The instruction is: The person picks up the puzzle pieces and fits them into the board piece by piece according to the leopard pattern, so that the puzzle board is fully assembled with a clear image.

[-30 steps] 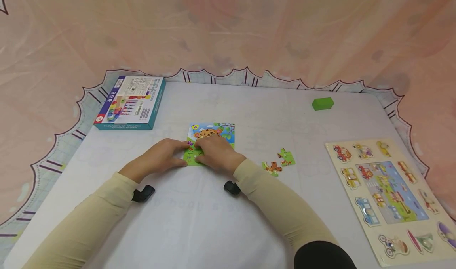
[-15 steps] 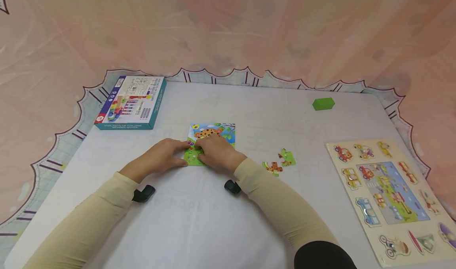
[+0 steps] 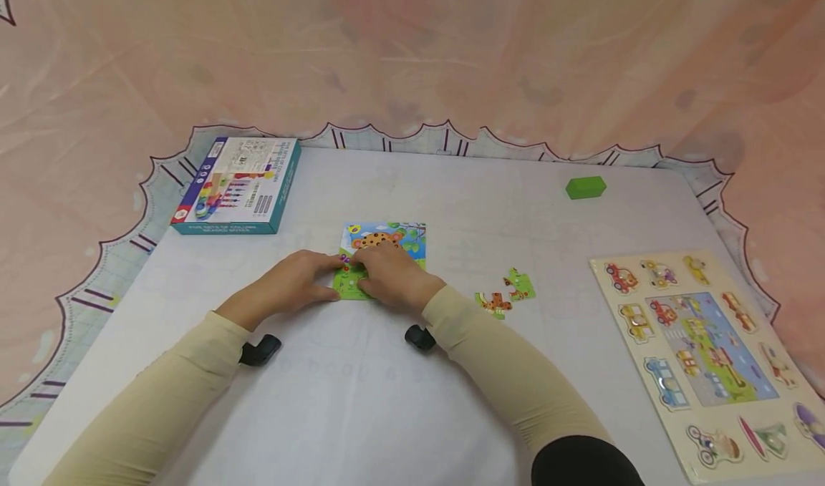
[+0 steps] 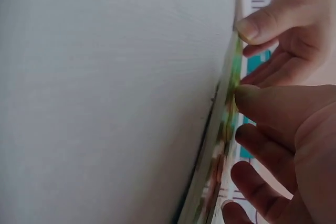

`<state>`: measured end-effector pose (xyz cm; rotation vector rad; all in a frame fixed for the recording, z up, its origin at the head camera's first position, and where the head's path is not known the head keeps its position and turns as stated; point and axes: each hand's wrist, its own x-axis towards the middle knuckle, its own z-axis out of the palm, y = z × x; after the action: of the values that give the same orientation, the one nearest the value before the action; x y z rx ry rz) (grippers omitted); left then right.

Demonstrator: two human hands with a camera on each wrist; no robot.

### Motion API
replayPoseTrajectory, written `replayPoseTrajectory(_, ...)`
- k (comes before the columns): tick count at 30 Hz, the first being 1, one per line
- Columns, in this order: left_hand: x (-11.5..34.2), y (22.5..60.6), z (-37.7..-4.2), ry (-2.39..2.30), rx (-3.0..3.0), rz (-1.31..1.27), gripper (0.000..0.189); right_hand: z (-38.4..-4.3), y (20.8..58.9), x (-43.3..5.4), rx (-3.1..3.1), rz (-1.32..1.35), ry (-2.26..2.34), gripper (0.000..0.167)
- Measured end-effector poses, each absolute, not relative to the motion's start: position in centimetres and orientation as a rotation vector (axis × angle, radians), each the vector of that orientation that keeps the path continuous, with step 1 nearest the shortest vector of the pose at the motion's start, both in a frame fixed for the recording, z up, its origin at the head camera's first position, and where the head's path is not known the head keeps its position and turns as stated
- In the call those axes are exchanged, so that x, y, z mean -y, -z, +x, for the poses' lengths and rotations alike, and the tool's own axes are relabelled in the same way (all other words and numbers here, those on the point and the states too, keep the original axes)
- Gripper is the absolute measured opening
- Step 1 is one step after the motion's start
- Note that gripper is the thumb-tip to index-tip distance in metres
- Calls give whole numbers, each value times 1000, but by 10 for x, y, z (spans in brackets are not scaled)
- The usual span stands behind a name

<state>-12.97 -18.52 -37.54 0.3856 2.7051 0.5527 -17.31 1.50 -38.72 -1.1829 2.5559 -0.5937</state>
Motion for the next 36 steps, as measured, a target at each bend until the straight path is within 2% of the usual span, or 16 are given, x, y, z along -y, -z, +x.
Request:
replayPoseTrajectory(10, 186, 377, -130, -550, -2699, 380, 60, -175, 365, -40, -2567, -1036, 612, 40)
replayPoseTrajectory(18, 185, 376, -129, -548, -2695, 373, 61, -171, 356, -80, -2624, -940, 603, 47)
replayPoseTrajectory(29, 183, 374, -130, -531, -2689, 369, 60, -162, 361, -139, -2661, -692, 574, 51)
replayPoseTrajectory(36, 183, 373, -130, -539, -2679, 362, 61, -157, 370, -167, -2685, -733, 526, 51)
